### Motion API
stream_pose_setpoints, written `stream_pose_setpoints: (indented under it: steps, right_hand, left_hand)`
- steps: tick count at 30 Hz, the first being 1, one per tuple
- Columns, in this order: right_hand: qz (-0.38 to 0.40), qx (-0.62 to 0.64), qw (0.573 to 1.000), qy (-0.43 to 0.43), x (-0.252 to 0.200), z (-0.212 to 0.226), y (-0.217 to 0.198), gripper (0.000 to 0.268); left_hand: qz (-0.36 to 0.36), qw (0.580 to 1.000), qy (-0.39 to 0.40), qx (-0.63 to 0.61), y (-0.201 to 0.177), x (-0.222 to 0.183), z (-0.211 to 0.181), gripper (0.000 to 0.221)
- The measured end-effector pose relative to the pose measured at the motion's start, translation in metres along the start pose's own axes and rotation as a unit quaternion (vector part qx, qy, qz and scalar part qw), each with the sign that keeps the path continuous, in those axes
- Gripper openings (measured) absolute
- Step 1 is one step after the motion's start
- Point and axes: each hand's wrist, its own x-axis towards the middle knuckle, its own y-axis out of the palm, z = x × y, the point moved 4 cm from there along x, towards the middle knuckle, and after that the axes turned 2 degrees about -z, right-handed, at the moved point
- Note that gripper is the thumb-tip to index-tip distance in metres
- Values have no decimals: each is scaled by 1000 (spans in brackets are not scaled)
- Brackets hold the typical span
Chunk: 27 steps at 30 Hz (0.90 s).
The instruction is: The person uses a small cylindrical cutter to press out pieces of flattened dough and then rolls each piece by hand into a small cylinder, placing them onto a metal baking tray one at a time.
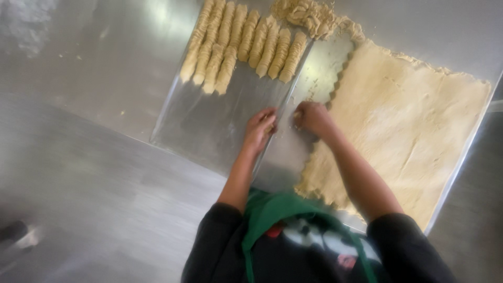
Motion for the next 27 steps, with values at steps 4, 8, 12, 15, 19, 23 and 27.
stream_pose_setpoints:
  steps: [4,8,12,15,19,23,27]
  right_hand:
    - [58,216,972,70,-16,-5,-20,26]
    - [32,293,944,150,-30,-14,-18,19]
    - [0,346,917,200,-51,-14,-28,20]
    - [-6,307,940,151,-52,-7,-46,20]
    - [-162,584,791,88,-33,-6,-109,32]
    - [-239,768,590,-66,-47,-22,-137,57]
    - [-247,929,272,32,-76,-92,-78,63]
  left_hand:
    - [5,979,-48,199,23,5,5,37]
    - [56,983,-62,166,50,4,23,29]
    - [55,991,-87,82,53,1,22,27]
    - [57,994,-88,15,51,-6,11,27]
    - [72,995,-70,-12,57,-19,-4,27]
    - [61,996,-50,-42,52,-42,-5,30]
    - [-6,990,-69,-125,19,-59,19,32]
